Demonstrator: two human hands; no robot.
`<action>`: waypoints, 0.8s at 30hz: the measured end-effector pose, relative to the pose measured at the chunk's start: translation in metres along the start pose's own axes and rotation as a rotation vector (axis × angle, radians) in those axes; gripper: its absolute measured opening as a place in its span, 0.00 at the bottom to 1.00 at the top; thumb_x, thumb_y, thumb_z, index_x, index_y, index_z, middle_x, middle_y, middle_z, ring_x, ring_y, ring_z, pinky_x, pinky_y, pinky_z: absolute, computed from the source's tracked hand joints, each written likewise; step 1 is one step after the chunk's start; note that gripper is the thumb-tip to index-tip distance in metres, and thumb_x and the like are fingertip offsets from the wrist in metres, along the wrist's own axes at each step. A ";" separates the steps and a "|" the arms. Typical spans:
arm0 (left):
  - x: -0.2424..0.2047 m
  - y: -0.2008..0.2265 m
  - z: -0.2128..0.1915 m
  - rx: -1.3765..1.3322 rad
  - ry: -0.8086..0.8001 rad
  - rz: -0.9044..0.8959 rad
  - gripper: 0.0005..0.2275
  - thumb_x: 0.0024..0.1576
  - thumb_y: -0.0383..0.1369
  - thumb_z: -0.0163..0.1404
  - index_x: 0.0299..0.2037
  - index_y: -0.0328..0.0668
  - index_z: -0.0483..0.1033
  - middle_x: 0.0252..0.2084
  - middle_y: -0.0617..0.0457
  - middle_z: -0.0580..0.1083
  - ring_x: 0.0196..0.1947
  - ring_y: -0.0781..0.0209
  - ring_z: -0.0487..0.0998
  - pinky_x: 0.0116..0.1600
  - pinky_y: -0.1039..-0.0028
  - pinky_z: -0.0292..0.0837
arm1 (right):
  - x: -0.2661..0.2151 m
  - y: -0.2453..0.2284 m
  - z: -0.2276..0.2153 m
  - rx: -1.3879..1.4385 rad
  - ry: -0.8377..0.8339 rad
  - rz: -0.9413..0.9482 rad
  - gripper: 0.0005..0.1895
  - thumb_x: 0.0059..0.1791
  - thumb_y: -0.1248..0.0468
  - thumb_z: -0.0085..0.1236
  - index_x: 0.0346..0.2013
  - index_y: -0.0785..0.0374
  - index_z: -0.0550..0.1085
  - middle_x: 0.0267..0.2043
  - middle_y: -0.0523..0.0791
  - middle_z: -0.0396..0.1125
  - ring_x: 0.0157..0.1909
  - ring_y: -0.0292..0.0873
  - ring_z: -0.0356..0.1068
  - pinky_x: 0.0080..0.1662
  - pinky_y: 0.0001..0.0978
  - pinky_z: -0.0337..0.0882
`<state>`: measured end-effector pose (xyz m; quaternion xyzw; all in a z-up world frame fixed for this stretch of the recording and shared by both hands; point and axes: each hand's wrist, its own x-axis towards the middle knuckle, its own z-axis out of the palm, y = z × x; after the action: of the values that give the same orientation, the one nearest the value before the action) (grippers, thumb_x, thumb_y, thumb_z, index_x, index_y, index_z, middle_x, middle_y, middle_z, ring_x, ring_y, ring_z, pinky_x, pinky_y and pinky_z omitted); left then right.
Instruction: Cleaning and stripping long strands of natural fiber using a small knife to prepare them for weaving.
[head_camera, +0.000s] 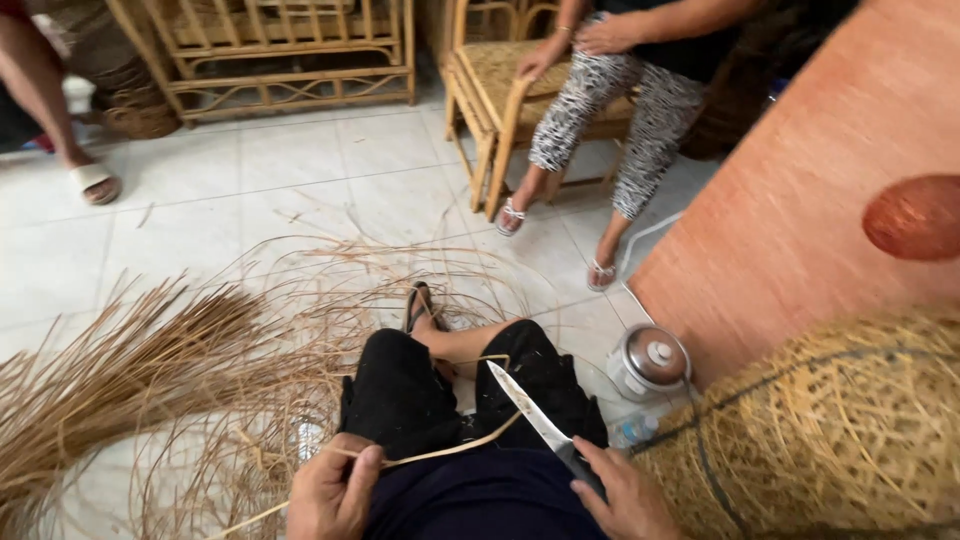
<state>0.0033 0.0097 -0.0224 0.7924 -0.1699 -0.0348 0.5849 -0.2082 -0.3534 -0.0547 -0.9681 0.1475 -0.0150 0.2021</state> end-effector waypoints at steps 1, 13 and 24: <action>0.000 -0.017 0.002 -0.085 0.030 0.082 0.09 0.56 0.31 0.54 0.24 0.38 0.81 0.17 0.55 0.75 0.13 0.68 0.66 0.21 0.78 0.61 | -0.006 -0.009 -0.007 0.011 -0.005 0.024 0.32 0.47 0.53 0.61 0.66 0.51 0.67 0.50 0.42 0.75 0.45 0.45 0.78 0.45 0.36 0.77; -0.003 -0.114 -0.010 -0.252 0.074 0.125 0.11 0.65 0.32 0.47 0.30 0.36 0.71 0.26 0.44 0.77 0.13 0.66 0.69 0.22 0.79 0.67 | -0.103 0.036 -0.177 0.491 0.191 0.423 0.31 0.47 0.67 0.57 0.67 0.59 0.70 0.37 0.46 0.77 0.26 0.39 0.69 0.28 0.30 0.68; -0.005 -0.153 0.022 -0.316 0.163 0.224 0.10 0.59 0.34 0.50 0.26 0.41 0.75 0.21 0.52 0.74 0.14 0.73 0.65 0.24 0.83 0.61 | -0.185 0.393 -0.267 0.141 0.780 0.290 0.27 0.59 0.80 0.43 0.74 0.87 0.61 0.54 0.69 0.63 0.46 0.62 0.64 0.47 0.47 0.65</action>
<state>0.0285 0.0309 -0.1733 0.6671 -0.2015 0.0683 0.7139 -0.5188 -0.7465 0.0406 -0.8428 0.3464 -0.3617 0.1971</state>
